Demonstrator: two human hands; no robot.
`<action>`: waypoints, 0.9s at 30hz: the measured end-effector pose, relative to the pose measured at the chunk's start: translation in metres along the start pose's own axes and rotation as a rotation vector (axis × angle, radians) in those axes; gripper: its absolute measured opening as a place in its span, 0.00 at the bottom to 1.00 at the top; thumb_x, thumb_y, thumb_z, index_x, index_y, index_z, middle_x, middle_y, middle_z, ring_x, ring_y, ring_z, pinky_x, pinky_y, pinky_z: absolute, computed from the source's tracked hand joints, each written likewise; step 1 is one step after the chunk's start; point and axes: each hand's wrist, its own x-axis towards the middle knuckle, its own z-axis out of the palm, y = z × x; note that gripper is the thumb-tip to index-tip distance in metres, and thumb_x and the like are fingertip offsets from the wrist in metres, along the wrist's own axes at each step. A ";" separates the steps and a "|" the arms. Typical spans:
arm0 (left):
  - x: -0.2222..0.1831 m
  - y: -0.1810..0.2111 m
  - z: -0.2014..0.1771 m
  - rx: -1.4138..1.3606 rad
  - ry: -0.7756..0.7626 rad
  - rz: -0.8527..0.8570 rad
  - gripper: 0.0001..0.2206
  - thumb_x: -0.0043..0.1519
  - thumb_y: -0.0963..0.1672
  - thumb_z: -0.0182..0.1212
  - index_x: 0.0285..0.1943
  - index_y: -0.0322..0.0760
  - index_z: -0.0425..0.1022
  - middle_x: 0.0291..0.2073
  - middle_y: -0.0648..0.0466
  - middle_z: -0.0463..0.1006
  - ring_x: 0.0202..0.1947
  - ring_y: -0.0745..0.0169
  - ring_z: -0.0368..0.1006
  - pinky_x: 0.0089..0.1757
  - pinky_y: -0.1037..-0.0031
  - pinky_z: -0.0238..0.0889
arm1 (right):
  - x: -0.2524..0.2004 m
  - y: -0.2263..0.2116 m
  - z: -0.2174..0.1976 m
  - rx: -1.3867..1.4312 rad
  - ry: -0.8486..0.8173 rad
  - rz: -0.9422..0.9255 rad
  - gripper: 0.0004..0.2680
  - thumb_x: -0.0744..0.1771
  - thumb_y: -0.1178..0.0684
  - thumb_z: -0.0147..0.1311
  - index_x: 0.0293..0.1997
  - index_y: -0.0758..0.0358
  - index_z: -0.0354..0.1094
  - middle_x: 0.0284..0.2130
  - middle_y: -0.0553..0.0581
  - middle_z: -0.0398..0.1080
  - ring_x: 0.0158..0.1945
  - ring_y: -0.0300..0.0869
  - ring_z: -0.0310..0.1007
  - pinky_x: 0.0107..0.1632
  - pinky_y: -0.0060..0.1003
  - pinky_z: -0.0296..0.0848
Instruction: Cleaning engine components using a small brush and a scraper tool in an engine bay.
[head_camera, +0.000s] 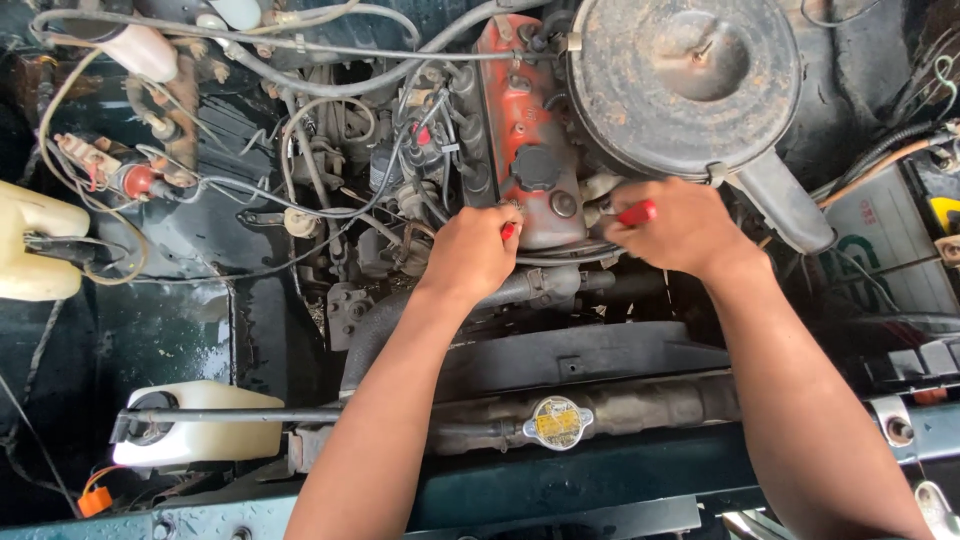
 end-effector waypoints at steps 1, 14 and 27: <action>0.002 0.001 -0.001 0.000 0.002 0.002 0.11 0.65 0.43 0.50 0.46 0.42 0.81 0.31 0.39 0.81 0.34 0.32 0.80 0.36 0.52 0.78 | 0.005 0.006 0.004 -0.001 0.003 0.000 0.08 0.65 0.44 0.51 0.32 0.50 0.74 0.23 0.57 0.78 0.37 0.56 0.81 0.45 0.47 0.74; 0.000 0.005 0.001 0.036 0.009 -0.007 0.08 0.64 0.44 0.53 0.43 0.43 0.80 0.26 0.40 0.79 0.32 0.32 0.80 0.35 0.52 0.77 | -0.005 -0.019 -0.005 0.193 -0.058 0.153 0.11 0.65 0.42 0.48 0.33 0.50 0.78 0.27 0.60 0.80 0.38 0.56 0.81 0.50 0.52 0.75; -0.002 0.025 0.034 0.018 -0.015 0.161 0.06 0.61 0.41 0.56 0.36 0.46 0.78 0.31 0.35 0.79 0.34 0.28 0.79 0.38 0.53 0.76 | -0.003 0.009 0.017 0.093 0.465 0.185 0.10 0.68 0.38 0.48 0.40 0.44 0.76 0.24 0.58 0.76 0.37 0.60 0.80 0.43 0.51 0.77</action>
